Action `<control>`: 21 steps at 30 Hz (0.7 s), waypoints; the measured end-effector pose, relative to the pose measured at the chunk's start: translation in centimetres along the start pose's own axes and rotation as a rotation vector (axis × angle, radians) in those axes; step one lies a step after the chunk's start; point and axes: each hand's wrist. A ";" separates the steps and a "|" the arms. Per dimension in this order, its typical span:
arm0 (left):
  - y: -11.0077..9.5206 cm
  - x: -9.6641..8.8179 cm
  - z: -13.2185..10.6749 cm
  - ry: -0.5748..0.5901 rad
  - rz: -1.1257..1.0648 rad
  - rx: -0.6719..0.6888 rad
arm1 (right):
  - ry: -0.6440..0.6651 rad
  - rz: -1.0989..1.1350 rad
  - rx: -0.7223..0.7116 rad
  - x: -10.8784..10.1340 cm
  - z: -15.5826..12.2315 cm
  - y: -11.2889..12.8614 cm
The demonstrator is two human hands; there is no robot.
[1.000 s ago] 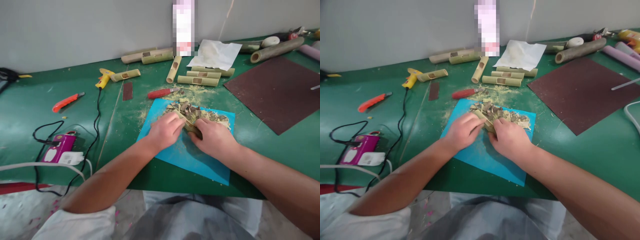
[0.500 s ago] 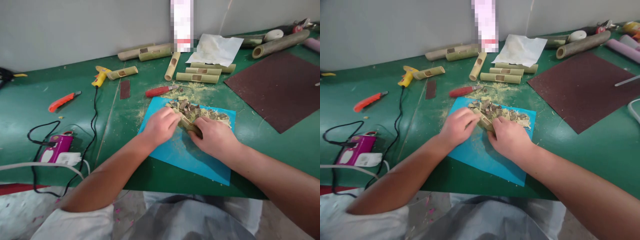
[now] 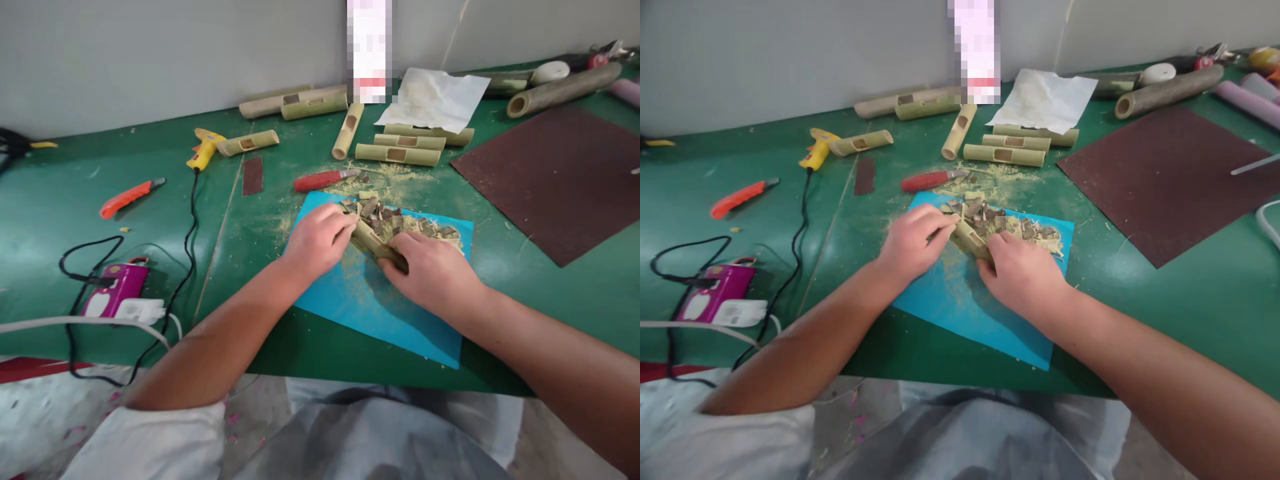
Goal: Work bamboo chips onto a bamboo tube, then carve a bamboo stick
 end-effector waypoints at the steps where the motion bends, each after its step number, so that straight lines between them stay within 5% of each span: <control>1: -0.1 0.0 0.0 0.016 -0.001 0.010 | 0.001 -0.002 -0.002 0.0 0.0 0.0; 21: -0.3 0.3 -0.1 0.016 -0.036 0.023 | 0.029 0.001 0.004 -0.3 0.0 0.1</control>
Point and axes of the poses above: each hand's wrist, its own z-axis towards the middle knuckle, its own x-axis out of the palm, y = z × x, and after that the axes turned 9 degrees about y, right-handed
